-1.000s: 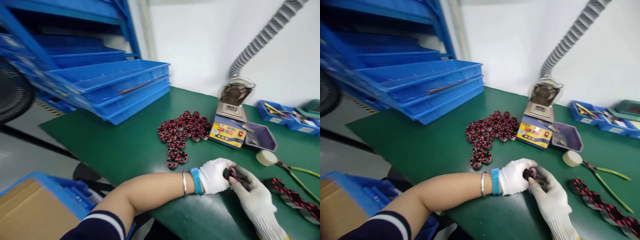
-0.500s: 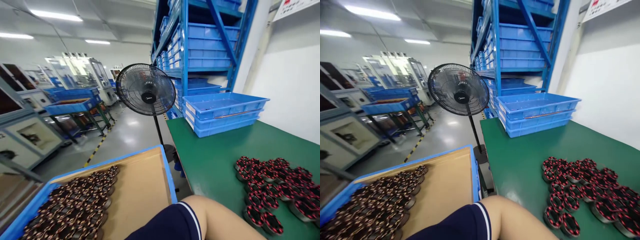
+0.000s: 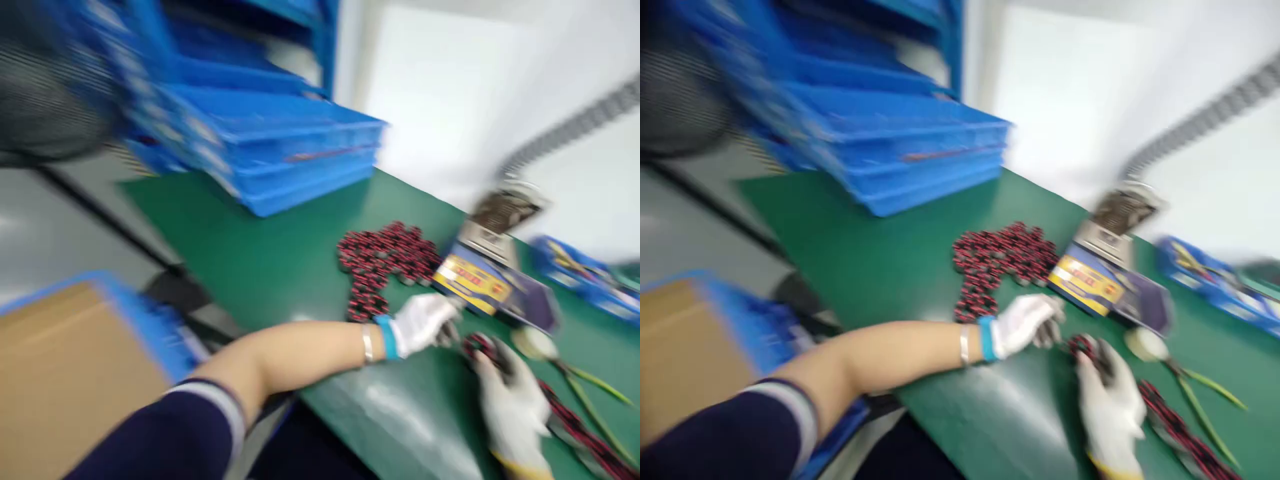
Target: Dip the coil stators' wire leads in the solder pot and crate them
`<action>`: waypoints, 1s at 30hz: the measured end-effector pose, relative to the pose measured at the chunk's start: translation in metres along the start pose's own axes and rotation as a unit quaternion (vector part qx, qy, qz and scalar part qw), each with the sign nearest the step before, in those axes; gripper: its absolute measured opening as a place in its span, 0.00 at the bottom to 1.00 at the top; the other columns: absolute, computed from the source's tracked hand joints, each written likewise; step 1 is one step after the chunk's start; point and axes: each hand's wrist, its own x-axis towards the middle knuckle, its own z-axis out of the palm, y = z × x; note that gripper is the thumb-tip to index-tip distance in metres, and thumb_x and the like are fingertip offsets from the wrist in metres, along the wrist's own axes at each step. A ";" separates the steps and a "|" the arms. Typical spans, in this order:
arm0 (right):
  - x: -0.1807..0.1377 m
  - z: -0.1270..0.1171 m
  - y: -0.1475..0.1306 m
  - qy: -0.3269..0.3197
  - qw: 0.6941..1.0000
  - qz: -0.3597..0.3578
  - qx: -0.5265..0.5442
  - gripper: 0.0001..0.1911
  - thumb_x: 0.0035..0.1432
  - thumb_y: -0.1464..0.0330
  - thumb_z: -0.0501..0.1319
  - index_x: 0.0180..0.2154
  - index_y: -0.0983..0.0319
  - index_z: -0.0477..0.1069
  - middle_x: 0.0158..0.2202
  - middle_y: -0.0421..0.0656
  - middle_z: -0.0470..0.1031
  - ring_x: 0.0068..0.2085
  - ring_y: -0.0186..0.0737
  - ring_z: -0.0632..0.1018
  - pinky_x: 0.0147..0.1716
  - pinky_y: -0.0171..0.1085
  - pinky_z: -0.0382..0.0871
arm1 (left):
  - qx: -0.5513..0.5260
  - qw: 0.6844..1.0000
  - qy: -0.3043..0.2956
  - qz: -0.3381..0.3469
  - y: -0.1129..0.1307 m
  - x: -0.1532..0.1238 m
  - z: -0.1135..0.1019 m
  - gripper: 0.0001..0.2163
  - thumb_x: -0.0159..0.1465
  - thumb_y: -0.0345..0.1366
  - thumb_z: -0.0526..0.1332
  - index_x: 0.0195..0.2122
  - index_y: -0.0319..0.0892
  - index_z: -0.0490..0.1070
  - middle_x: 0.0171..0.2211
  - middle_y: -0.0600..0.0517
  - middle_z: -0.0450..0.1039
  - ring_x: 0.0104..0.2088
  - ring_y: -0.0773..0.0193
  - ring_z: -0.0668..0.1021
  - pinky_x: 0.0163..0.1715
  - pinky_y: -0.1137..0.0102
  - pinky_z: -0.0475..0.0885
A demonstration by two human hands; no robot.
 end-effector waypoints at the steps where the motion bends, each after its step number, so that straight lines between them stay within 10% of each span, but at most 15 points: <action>1: -0.010 -0.009 0.002 0.025 0.999 0.022 -0.001 0.34 0.48 0.54 0.65 0.52 0.67 0.69 0.47 0.55 0.76 0.45 0.51 0.79 0.49 0.49 0.73 | -0.035 0.999 -0.001 -0.020 -0.008 0.005 0.012 0.24 0.67 0.56 0.47 0.42 0.37 0.67 0.31 0.49 0.71 0.25 0.68 0.74 0.21 0.74 0.69; 7: -0.004 0.005 0.022 0.019 0.991 0.036 0.126 0.27 0.48 0.60 0.66 0.49 0.64 0.69 0.40 0.49 0.78 0.38 0.44 0.79 0.37 0.42 0.77 | -0.016 0.997 0.058 -0.044 -0.033 0.018 0.029 0.27 0.62 0.62 0.49 0.37 0.40 0.65 0.28 0.50 0.72 0.25 0.65 0.75 0.17 0.76 0.64; 14: -0.007 0.005 0.033 -0.022 0.989 0.001 0.146 0.25 0.49 0.62 0.66 0.50 0.61 0.69 0.44 0.46 0.76 0.37 0.38 0.78 0.38 0.38 0.76 | 0.271 0.961 -0.005 0.051 -0.035 0.014 0.034 0.10 0.63 0.42 0.56 0.29 0.43 0.68 0.25 0.53 0.71 0.27 0.64 0.73 0.30 0.70 0.67; 22: 0.010 -0.002 0.023 -0.064 0.944 0.115 0.301 0.31 0.45 0.53 0.68 0.47 0.64 0.70 0.37 0.44 0.77 0.34 0.37 0.78 0.36 0.39 0.76 | 0.039 0.994 0.105 -0.007 -0.020 0.014 0.031 0.09 0.62 0.42 0.57 0.31 0.41 0.65 0.21 0.56 0.69 0.17 0.70 0.69 0.15 0.76 0.61; 26: 0.010 -0.004 0.019 -0.062 0.935 0.113 0.330 0.31 0.46 0.51 0.67 0.47 0.64 0.71 0.42 0.45 0.78 0.41 0.42 0.78 0.42 0.41 0.75 | -0.042 0.987 -0.021 -0.151 -0.025 0.016 0.039 0.19 0.56 0.41 0.63 0.47 0.39 0.65 0.42 0.47 0.74 0.31 0.63 0.78 0.21 0.74 0.71; 30: 0.004 -0.003 0.016 -0.058 0.949 0.061 0.303 0.27 0.49 0.54 0.66 0.48 0.61 0.71 0.46 0.45 0.77 0.47 0.43 0.77 0.48 0.41 0.73 | -0.051 0.975 -0.101 -0.191 -0.027 0.015 0.043 0.20 0.55 0.38 0.65 0.47 0.39 0.68 0.42 0.46 0.74 0.33 0.64 0.78 0.25 0.74 0.72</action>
